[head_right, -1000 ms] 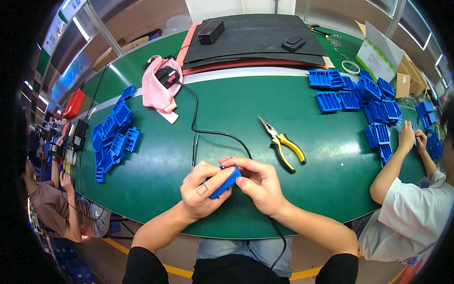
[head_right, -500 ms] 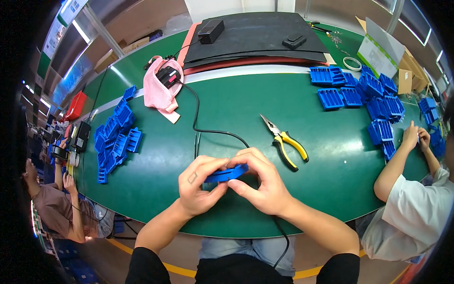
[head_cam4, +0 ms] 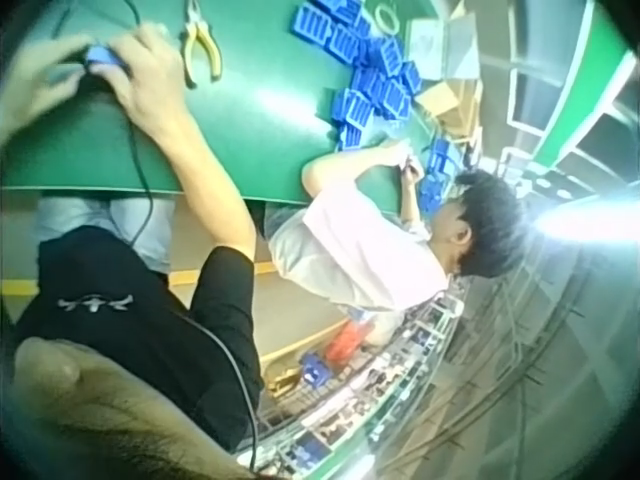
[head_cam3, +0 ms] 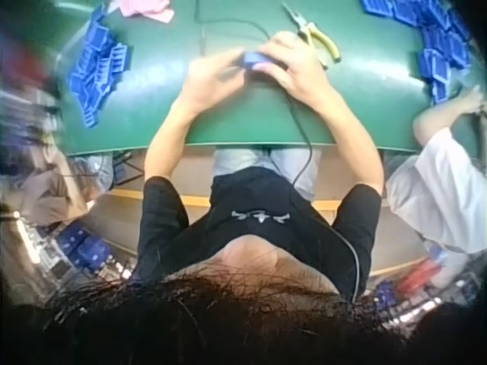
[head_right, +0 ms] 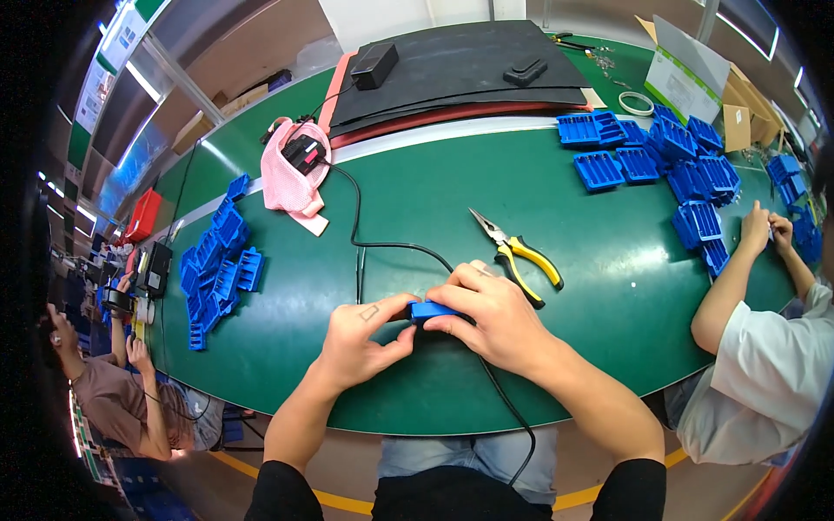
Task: Assembling electronic components into blue plastic battery holders at a factory workbench.
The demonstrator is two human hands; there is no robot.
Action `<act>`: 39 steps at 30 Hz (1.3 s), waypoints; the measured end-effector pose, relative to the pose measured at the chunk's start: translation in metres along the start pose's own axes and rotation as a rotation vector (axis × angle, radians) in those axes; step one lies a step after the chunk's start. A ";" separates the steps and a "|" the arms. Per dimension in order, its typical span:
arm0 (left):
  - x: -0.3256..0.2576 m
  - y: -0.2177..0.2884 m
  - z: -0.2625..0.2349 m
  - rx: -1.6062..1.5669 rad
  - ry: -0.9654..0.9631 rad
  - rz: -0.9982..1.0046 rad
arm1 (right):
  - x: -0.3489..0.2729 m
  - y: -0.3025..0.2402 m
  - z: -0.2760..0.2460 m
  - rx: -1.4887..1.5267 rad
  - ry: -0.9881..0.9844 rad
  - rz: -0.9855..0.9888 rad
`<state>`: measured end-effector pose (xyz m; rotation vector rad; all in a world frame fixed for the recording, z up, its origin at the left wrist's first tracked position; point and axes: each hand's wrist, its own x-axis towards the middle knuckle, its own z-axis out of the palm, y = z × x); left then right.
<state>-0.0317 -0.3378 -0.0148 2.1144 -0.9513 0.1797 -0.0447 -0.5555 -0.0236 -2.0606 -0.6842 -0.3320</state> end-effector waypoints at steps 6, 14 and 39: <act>0.004 -0.006 -0.008 -0.287 -0.141 -0.054 | 0.002 0.006 -0.009 0.048 -0.128 -0.070; 0.006 -0.006 -0.010 -0.308 -0.086 0.007 | 0.005 0.004 -0.011 0.196 -0.049 -0.040; 0.002 0.011 0.023 -0.075 0.216 0.104 | -0.009 -0.008 0.025 0.967 -0.036 0.433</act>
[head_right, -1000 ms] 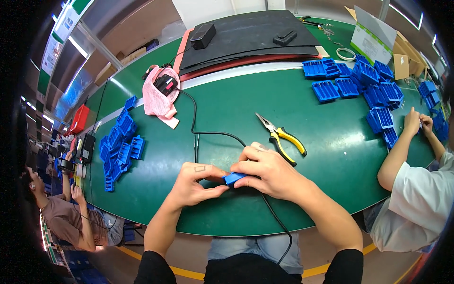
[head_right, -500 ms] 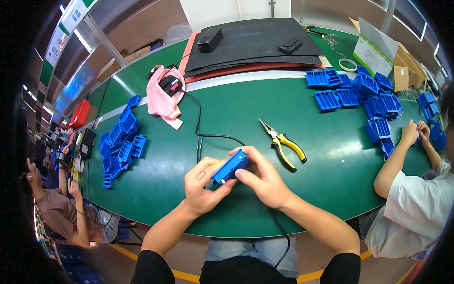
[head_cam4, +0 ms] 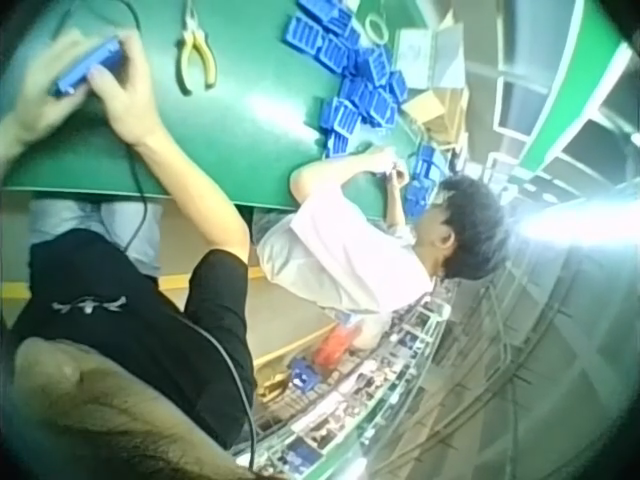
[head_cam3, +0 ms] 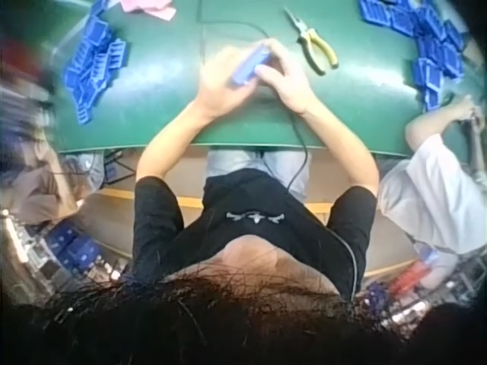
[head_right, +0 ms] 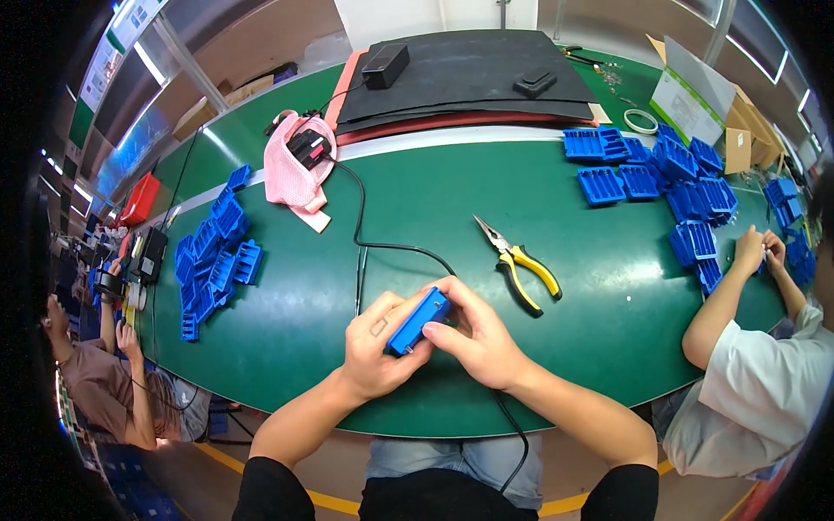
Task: Assembling electronic components into blue plastic battery holders at a factory workbench.
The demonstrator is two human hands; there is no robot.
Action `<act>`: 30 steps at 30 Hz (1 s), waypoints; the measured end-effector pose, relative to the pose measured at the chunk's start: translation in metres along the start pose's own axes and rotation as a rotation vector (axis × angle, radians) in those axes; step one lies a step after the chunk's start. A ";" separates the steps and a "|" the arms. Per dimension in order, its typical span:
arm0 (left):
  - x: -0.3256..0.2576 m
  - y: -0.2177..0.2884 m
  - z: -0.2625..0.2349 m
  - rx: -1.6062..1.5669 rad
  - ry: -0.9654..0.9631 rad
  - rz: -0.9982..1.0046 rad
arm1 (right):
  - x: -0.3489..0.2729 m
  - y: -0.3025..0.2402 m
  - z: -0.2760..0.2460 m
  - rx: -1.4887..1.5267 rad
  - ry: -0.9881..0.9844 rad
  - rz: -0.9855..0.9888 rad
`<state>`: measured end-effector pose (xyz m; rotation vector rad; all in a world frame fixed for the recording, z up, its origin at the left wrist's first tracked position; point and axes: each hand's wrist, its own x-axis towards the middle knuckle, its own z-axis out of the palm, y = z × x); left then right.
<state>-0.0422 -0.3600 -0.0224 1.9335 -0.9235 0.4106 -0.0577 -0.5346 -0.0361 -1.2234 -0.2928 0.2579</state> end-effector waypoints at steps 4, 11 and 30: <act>-0.004 -0.001 0.003 0.031 0.002 -0.014 | 0.000 0.005 -0.002 -0.016 -0.007 0.003; -0.006 -0.004 0.005 0.019 0.015 -0.012 | 0.000 0.010 -0.002 0.041 0.000 0.028; -0.006 -0.002 0.006 0.067 0.079 0.080 | -0.004 0.007 0.009 0.019 0.054 0.029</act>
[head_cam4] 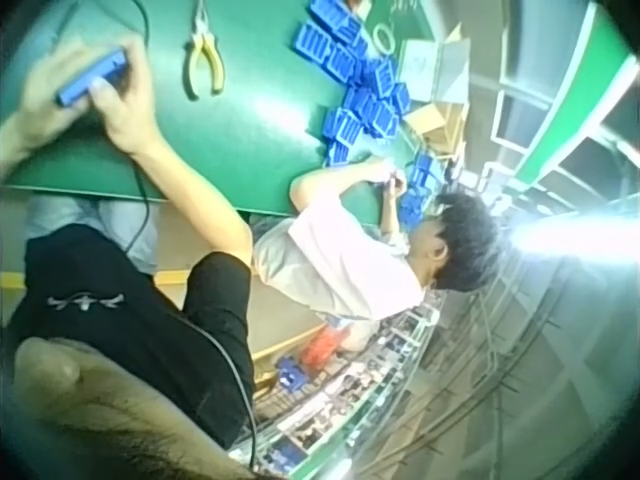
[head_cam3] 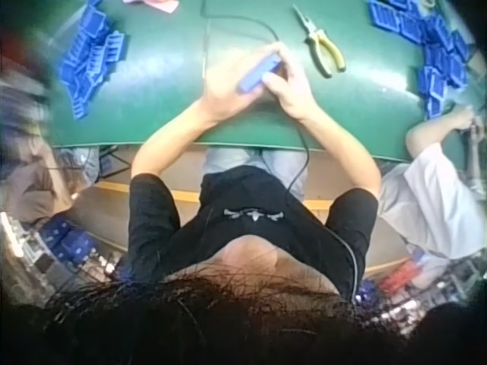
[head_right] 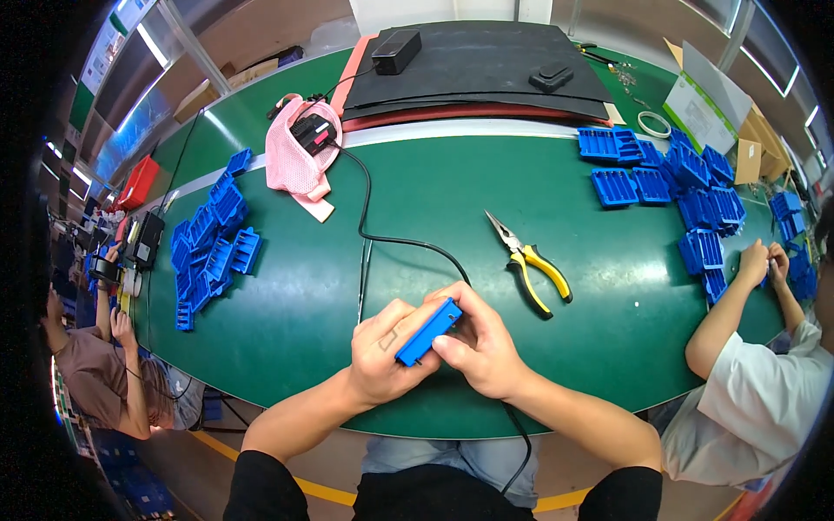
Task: Assembling electronic components into blue plastic battery holders at a factory workbench.
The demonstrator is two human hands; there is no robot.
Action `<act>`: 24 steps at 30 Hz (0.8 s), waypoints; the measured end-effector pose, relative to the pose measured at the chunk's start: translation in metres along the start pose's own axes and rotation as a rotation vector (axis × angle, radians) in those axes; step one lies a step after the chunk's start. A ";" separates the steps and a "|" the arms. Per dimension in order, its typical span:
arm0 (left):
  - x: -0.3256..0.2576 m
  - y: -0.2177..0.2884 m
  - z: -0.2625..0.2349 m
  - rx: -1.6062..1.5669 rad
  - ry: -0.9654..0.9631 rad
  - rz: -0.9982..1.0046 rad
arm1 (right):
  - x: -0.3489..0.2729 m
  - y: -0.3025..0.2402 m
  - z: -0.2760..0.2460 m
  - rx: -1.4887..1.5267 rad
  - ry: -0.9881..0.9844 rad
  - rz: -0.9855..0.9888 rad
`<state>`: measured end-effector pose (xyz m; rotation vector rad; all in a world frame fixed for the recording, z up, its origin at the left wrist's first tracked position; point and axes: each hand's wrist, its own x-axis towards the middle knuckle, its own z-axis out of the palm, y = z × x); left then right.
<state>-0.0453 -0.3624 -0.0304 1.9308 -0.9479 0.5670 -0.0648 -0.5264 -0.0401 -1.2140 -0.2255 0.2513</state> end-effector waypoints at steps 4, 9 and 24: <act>0.000 0.001 0.000 0.034 0.002 0.017 | 0.000 0.001 -0.001 0.033 -0.001 0.008; -0.002 -0.001 0.001 0.050 -0.012 0.034 | -0.001 0.002 -0.003 0.089 -0.014 0.044; -0.001 -0.006 -0.001 0.146 -0.053 0.232 | -0.006 -0.007 0.004 0.225 -0.047 0.034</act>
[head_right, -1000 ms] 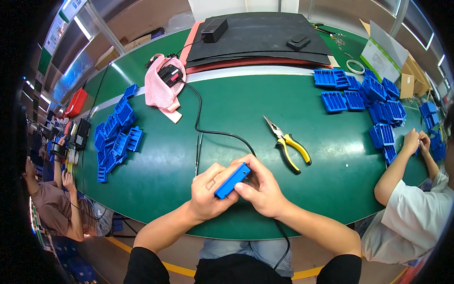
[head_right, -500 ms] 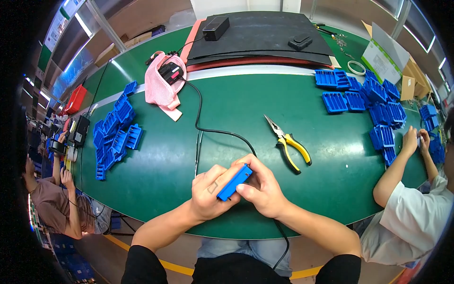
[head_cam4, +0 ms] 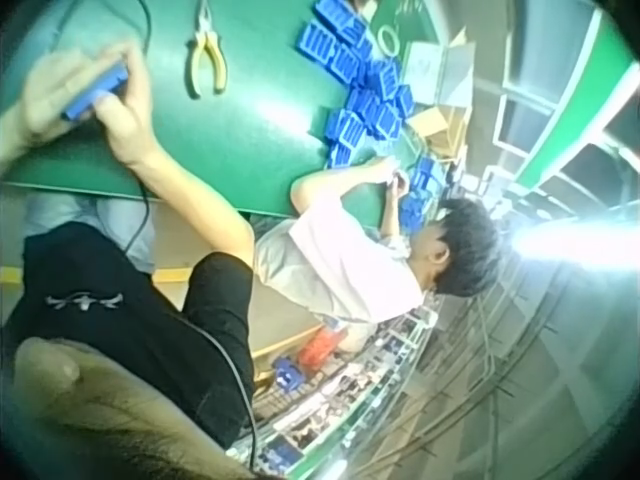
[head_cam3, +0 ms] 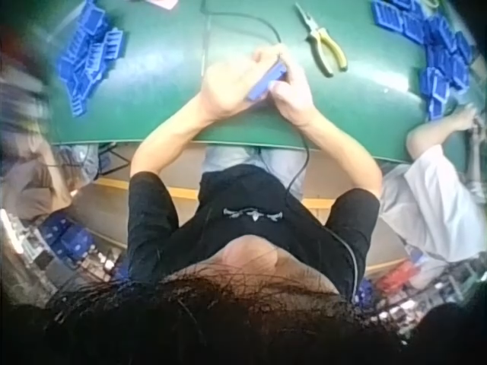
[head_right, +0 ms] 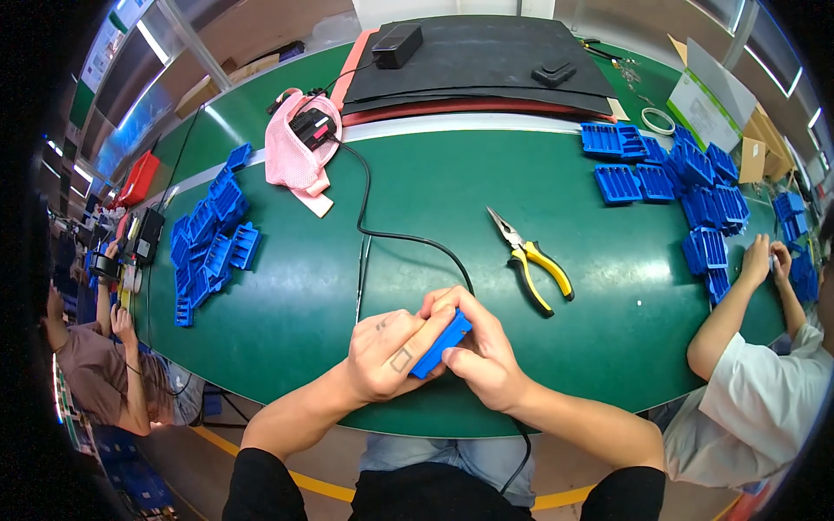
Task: Assembling electronic components into blue plastic battery holders at a factory workbench.
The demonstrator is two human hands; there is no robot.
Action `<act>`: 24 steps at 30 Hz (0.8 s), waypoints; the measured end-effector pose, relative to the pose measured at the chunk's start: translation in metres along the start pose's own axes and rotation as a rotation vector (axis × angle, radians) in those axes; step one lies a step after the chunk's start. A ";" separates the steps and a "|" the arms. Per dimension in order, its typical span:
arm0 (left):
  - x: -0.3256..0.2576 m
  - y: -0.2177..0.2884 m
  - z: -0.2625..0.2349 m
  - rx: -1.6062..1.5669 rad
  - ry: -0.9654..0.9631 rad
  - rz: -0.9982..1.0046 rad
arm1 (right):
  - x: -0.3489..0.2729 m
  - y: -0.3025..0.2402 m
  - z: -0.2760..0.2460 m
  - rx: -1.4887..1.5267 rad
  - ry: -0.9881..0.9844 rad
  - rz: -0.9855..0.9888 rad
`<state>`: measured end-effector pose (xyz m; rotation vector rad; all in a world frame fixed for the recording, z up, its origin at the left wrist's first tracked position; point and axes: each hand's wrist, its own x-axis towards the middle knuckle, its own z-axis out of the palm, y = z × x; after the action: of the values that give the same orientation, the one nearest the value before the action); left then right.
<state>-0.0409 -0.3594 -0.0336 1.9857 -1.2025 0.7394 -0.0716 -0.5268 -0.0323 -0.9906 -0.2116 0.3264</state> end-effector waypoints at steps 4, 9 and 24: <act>0.007 -0.001 -0.005 -0.033 -0.044 -0.056 | 0.001 0.002 -0.003 -0.131 0.003 -0.115; 0.010 -0.007 -0.016 -0.058 -0.018 -0.151 | 0.005 -0.001 -0.012 -0.395 0.071 -0.209; 0.005 -0.010 -0.024 0.130 -0.052 -0.078 | 0.012 -0.024 -0.017 -0.875 0.092 -0.384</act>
<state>-0.0330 -0.3398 -0.0182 2.1573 -1.1249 0.7477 -0.0505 -0.5484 -0.0206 -1.7853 -0.4736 -0.1965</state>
